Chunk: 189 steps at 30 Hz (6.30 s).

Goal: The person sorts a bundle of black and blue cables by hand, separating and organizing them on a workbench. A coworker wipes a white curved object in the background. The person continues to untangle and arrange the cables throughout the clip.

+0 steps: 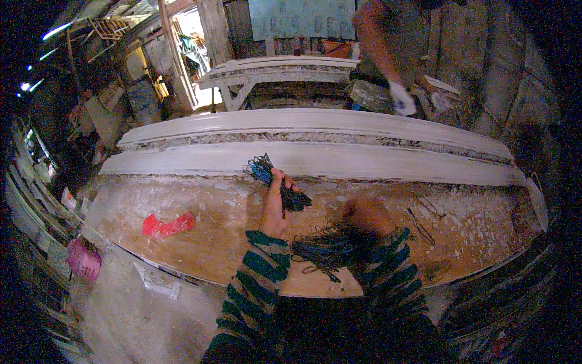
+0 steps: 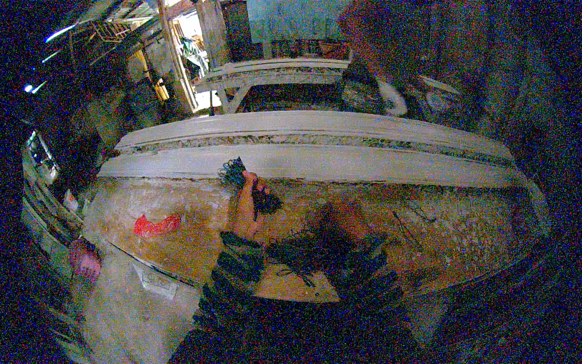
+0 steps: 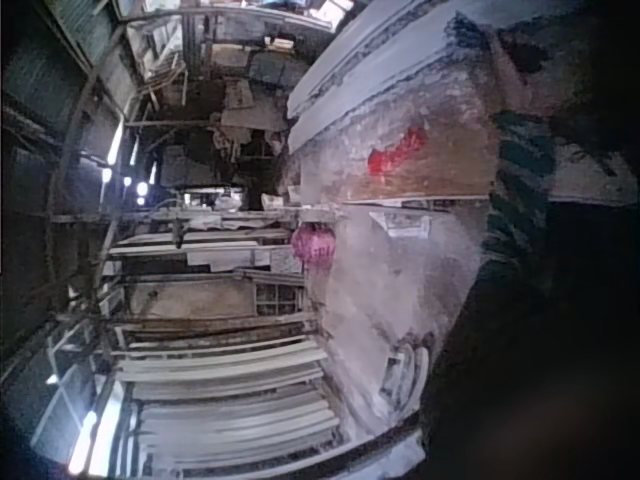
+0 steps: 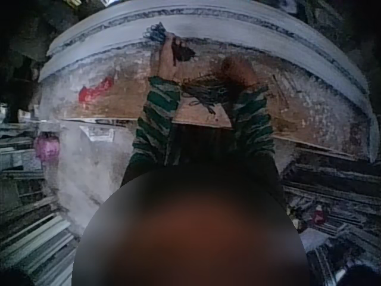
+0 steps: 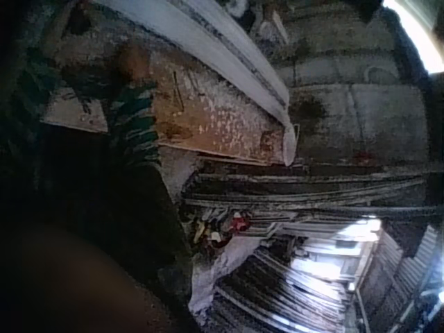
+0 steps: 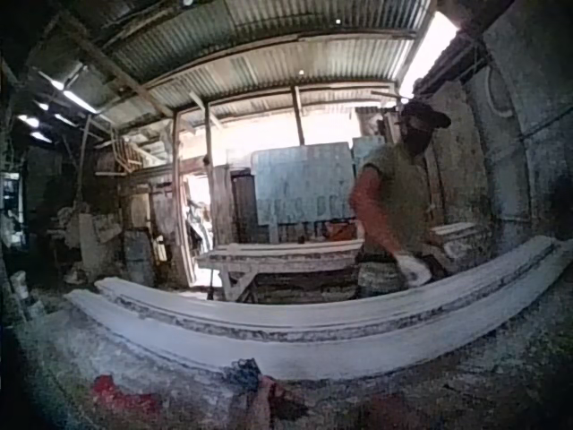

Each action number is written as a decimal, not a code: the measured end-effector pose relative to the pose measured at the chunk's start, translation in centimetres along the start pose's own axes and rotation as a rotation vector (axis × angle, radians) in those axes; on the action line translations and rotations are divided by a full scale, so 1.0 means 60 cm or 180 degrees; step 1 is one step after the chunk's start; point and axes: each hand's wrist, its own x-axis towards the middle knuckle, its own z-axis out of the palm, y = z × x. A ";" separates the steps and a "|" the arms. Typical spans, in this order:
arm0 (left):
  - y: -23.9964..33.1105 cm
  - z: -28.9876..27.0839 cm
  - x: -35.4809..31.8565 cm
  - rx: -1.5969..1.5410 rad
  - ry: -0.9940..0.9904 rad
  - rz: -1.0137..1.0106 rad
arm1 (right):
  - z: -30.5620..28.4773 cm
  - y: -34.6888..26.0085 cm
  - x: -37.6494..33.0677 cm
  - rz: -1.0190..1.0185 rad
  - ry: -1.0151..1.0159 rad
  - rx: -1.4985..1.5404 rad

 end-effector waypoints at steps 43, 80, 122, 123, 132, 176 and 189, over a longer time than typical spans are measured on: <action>-0.045 -0.019 0.005 0.0314 -0.0049 -0.0505 | -0.031 0.001 -0.021 0.0129 0.0139 -0.0220; -0.064 -0.012 -0.009 0.1716 -0.0492 -0.0038 | 0.001 -0.037 0.002 -0.0574 0.0769 0.2501; -0.038 0.037 -0.043 0.1931 -0.1208 -0.0158 | 0.012 -0.027 0.015 -0.0564 0.1014 0.3066; -0.042 0.035 -0.040 0.1730 -0.1234 -0.0302 | 0.013 -0.027 0.016 -0.0641 0.0995 0.3261; -0.058 0.014 -0.031 0.1854 -0.1136 -0.0174 | 0.003 -0.039 0.006 -0.0667 0.0922 0.2917; -0.060 0.000 -0.018 0.2451 -0.0950 -0.0460 | 0.004 -0.011 0.017 -0.0739 0.1158 0.2816; -0.063 -0.013 -0.012 0.1941 -0.0764 -0.0297 | -0.029 -0.091 -0.023 -0.0419 0.1860 0.3573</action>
